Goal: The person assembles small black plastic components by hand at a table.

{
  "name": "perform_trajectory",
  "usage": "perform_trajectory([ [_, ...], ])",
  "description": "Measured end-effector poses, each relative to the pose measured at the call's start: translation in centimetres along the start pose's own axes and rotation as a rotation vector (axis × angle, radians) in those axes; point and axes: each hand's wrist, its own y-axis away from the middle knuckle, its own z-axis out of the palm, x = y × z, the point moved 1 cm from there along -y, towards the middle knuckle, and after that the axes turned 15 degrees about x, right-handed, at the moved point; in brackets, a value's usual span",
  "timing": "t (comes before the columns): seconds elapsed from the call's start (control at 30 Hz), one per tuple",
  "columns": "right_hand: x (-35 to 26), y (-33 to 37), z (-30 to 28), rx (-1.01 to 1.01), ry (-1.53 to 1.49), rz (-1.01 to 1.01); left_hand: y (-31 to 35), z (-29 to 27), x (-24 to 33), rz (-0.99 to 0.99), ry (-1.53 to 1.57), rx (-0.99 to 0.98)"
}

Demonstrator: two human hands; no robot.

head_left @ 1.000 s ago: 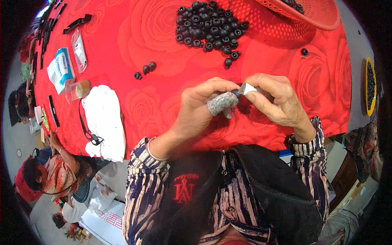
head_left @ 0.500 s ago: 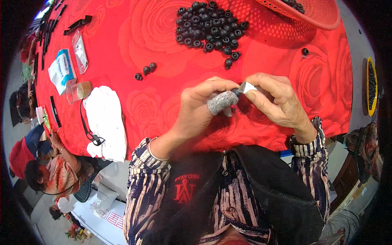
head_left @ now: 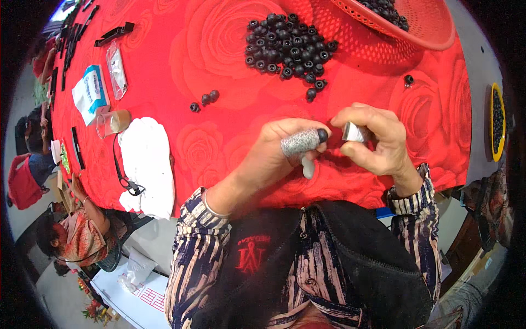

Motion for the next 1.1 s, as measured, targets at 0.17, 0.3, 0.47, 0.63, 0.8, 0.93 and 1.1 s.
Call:
perform_trajectory([
  [0.17,-0.9,0.3,1.2,-0.026,0.280,-0.287,0.3,0.6,0.3,-0.060,0.071,-0.120],
  [0.3,-0.4,1.0,1.4,0.008,0.316,-0.378,-0.3,0.0,-0.9,-0.099,0.109,-0.140],
  [0.47,-1.2,1.2,2.0,0.036,0.400,-0.500,-0.2,-0.4,-1.1,-0.127,0.095,-0.089],
  [0.63,-0.4,1.5,1.9,0.113,0.441,-0.522,-0.5,-0.3,-1.2,-0.091,0.055,-0.062],
  [0.8,-0.2,1.4,1.9,0.087,0.431,-0.547,-0.3,-0.4,-0.9,-0.012,0.047,-0.045],
  [0.93,-0.5,1.1,1.1,0.065,0.339,-0.447,0.5,0.5,0.3,0.036,-0.079,-0.024],
  [1.1,-1.6,0.7,0.2,0.019,0.086,0.150,0.4,0.3,0.2,0.152,-0.110,-0.003],
])
